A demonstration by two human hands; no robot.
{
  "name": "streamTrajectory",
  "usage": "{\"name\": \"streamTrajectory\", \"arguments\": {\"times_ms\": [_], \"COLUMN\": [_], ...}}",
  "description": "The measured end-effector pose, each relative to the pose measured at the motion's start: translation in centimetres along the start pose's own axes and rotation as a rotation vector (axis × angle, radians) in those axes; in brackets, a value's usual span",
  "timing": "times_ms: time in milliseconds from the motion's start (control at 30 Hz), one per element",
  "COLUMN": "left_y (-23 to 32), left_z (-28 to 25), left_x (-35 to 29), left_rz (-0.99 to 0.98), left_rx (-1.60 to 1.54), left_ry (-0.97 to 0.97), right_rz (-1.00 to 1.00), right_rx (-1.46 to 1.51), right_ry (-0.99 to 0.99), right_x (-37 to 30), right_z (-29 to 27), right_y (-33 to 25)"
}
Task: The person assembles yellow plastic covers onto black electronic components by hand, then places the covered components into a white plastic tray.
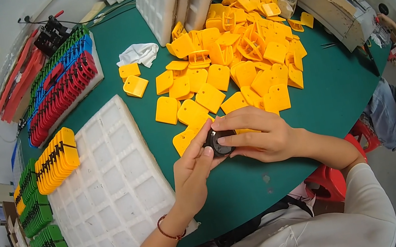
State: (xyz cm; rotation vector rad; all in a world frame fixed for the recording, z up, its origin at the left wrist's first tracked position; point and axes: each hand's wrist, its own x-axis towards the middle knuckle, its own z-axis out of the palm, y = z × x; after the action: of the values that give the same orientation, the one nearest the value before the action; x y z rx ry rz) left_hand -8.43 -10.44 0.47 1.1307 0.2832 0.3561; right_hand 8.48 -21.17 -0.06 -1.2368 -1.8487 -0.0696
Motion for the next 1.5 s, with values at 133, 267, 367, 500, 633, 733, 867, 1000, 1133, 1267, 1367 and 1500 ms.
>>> {"name": "streamTrajectory", "arguments": {"times_ms": [133, 267, 367, 500, 633, 733, 867, 1000, 1133, 1267, 1367, 1500], "left_y": [-0.06, -0.20, -0.17, -0.23, -0.40, -0.29, -0.40, -0.50, -0.55, -0.56, -0.68, -0.64], "left_z": [0.10, -0.05, 0.05, 0.14, 0.12, 0.07, 0.12, 0.10, 0.11, 0.14, 0.17, 0.32], "left_x": [-0.09, -0.25, -0.26, -0.35, -0.44, -0.46, -0.53, -0.55, -0.58, -0.60, -0.57, -0.69], "left_rz": [0.028, 0.034, 0.047, 0.061, 0.071, 0.070, 0.069, 0.076, 0.076, 0.068, 0.088, 0.098], "left_rx": [0.053, 0.053, 0.064, 0.091, 0.092, 0.098, 0.071, 0.084, 0.086, 0.093, 0.090, 0.097], "left_ry": [-0.014, -0.014, -0.017, -0.016, -0.010, -0.025, -0.019, -0.015, -0.016, -0.008, -0.010, -0.015], "right_rz": [-0.006, -0.009, -0.008, -0.007, -0.007, -0.008, -0.008, -0.009, -0.012, -0.018, -0.019, -0.032], "right_rx": [-0.003, 0.006, 0.005, 0.010, 0.019, 0.031, 0.041, 0.050, 0.055, 0.055, 0.053, 0.046], "right_ry": [0.012, 0.016, 0.016, 0.021, 0.023, 0.020, 0.019, 0.014, 0.010, 0.011, 0.008, 0.001], "right_x": [-0.04, -0.08, -0.02, 0.02, 0.04, 0.06, 0.13, 0.16, 0.11, 0.05, -0.01, -0.02], "right_z": [-0.11, 0.02, -0.12, -0.13, -0.04, -0.07, -0.05, -0.04, -0.04, 0.03, 0.03, 0.04], "right_y": [-0.07, 0.02, 0.01, 0.02, 0.10, 0.15, 0.19, 0.27, 0.28, 0.37, 0.43, 0.54]}}
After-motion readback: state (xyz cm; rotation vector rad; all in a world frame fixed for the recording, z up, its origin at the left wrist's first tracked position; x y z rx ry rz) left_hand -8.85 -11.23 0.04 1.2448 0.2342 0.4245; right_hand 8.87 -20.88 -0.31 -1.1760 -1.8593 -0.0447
